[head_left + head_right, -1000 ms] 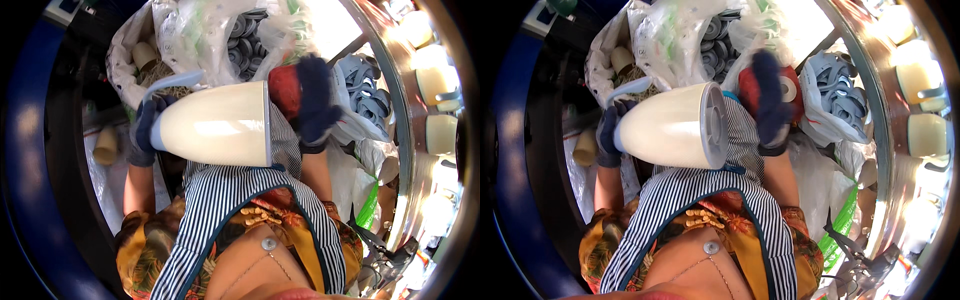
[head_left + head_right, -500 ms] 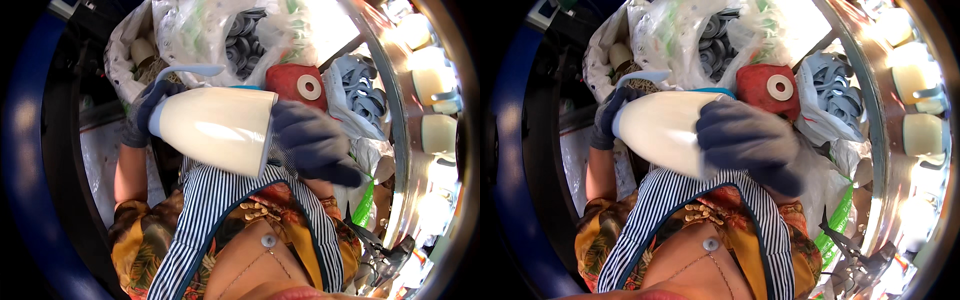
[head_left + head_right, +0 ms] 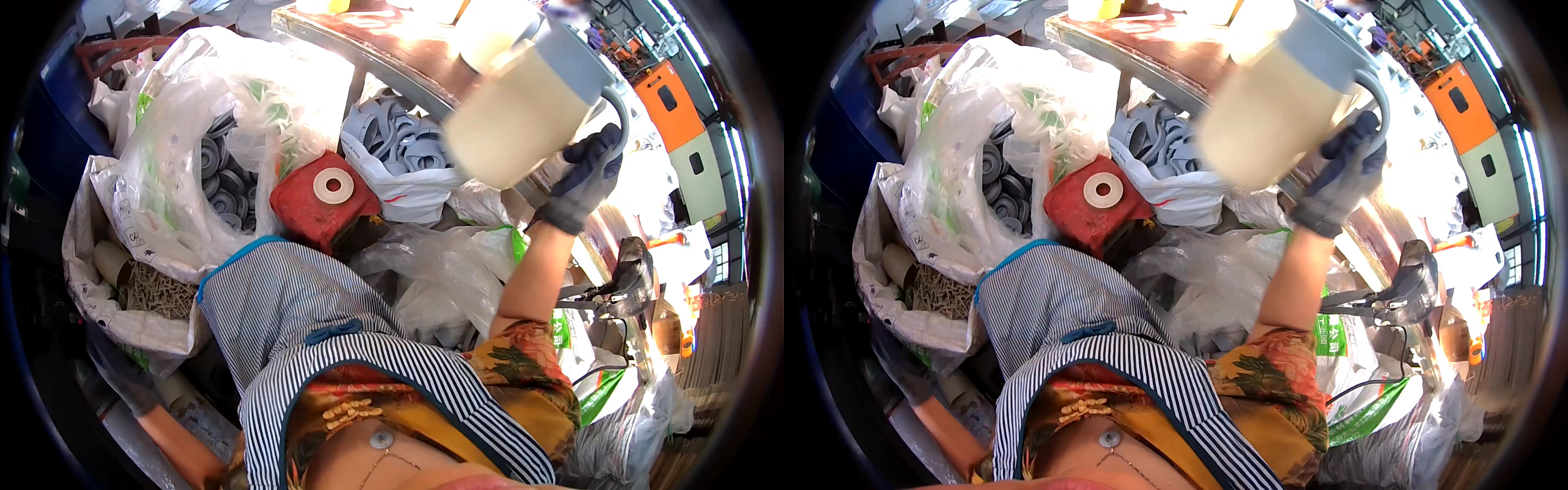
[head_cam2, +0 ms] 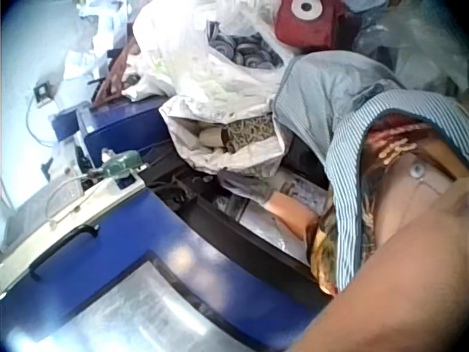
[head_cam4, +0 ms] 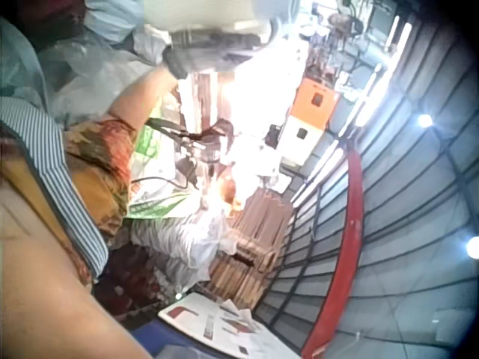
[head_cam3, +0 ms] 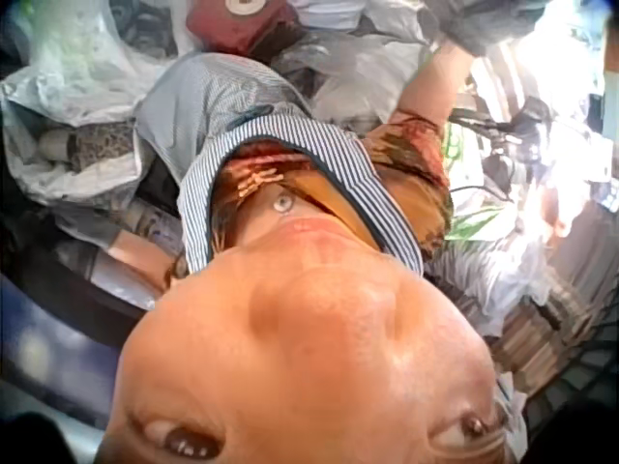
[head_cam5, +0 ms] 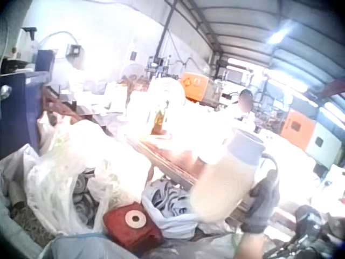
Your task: The person picks up plastic canisters, fits a gray pump assembly into each opening, and places the completed units on a table.
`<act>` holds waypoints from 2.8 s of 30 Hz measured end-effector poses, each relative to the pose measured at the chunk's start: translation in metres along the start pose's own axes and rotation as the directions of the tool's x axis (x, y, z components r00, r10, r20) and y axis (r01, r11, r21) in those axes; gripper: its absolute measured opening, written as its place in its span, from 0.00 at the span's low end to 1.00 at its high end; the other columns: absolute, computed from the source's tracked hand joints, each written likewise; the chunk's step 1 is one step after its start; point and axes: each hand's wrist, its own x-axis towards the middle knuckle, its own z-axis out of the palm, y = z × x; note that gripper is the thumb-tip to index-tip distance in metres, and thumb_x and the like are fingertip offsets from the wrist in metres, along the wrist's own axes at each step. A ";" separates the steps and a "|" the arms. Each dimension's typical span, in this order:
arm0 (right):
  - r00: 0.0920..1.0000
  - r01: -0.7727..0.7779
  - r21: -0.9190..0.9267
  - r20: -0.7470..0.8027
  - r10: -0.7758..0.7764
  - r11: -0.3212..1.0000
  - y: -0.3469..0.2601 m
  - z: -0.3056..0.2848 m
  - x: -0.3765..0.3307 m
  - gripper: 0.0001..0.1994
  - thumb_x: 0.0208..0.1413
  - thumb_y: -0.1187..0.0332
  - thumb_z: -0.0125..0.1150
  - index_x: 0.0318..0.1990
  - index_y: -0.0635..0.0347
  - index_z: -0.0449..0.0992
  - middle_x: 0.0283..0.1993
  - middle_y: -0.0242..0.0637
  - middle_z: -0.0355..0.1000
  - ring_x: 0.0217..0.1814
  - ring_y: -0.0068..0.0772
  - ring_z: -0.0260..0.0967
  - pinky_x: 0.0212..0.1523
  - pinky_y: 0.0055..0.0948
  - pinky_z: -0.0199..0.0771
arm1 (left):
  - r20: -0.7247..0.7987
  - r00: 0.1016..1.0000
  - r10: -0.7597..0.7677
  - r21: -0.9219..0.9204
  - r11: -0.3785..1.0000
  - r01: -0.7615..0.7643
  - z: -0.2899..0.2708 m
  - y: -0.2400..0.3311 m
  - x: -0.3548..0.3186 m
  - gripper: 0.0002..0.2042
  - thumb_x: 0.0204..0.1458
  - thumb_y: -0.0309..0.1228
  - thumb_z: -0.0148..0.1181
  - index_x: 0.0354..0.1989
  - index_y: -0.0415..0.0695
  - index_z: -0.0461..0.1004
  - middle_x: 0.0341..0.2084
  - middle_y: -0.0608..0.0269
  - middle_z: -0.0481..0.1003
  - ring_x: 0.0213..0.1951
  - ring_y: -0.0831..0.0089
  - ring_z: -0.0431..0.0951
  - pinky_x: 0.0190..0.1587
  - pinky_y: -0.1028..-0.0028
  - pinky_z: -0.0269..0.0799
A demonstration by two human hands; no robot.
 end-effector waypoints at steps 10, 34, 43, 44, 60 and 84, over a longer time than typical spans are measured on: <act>0.981 0.195 -0.882 0.183 -0.071 0.429 0.131 0.030 0.058 0.16 0.57 0.58 0.64 0.40 0.63 0.74 0.34 0.38 0.67 0.31 0.30 0.65 0.31 0.30 0.64 | -0.235 0.701 -0.673 -0.367 0.729 0.577 -0.093 -0.167 -0.109 0.26 0.59 0.43 0.50 0.60 0.36 0.65 0.56 0.47 0.68 0.55 0.50 0.70 0.57 0.58 0.66; -0.063 -0.536 0.043 0.994 -0.091 0.843 -0.003 0.267 -0.374 0.63 0.30 0.57 0.82 0.71 0.67 0.42 0.74 0.48 0.45 0.75 0.42 0.47 0.71 0.39 0.48 | 0.416 0.899 -0.140 -0.901 0.071 0.428 -0.014 -0.041 -0.115 0.22 0.65 0.37 0.44 0.66 0.44 0.59 0.65 0.57 0.61 0.66 0.59 0.59 0.68 0.55 0.51; 0.101 -0.532 -0.076 0.983 0.152 0.843 0.026 0.223 -0.357 0.64 0.25 0.59 0.84 0.70 0.67 0.44 0.68 0.53 0.55 0.69 0.47 0.57 0.67 0.41 0.58 | 0.554 0.697 0.455 0.119 0.786 -0.607 0.073 0.081 -0.062 0.23 0.51 0.35 0.62 0.55 0.41 0.69 0.52 0.56 0.70 0.57 0.62 0.68 0.64 0.59 0.59; 0.138 -0.430 -0.075 0.979 0.148 0.900 0.024 0.219 -0.363 0.63 0.24 0.58 0.83 0.69 0.68 0.47 0.67 0.55 0.56 0.68 0.50 0.58 0.66 0.42 0.59 | 0.757 0.402 0.516 0.070 0.546 -0.835 0.089 0.093 -0.058 0.22 0.50 0.38 0.63 0.53 0.43 0.72 0.50 0.58 0.71 0.56 0.61 0.68 0.64 0.57 0.59; 0.213 -0.193 -0.018 0.975 0.060 0.981 0.001 0.210 -0.380 0.54 0.34 0.54 0.76 0.68 0.66 0.51 0.68 0.55 0.54 0.69 0.59 0.53 0.69 0.50 0.52 | 0.864 0.335 0.376 0.187 0.379 -0.907 0.117 0.069 -0.065 0.15 0.46 0.45 0.60 0.35 0.48 0.78 0.30 0.62 0.74 0.34 0.63 0.74 0.50 0.60 0.71; 0.446 -0.471 -0.388 0.670 0.593 0.792 0.027 0.071 -0.364 0.31 0.48 0.60 0.68 0.61 0.56 0.68 0.58 0.45 0.70 0.61 0.40 0.67 0.62 0.36 0.66 | 0.755 0.649 -0.094 -0.019 0.986 0.166 0.127 -0.030 -0.024 0.31 0.57 0.47 0.51 0.66 0.42 0.58 0.62 0.47 0.64 0.60 0.56 0.67 0.62 0.62 0.61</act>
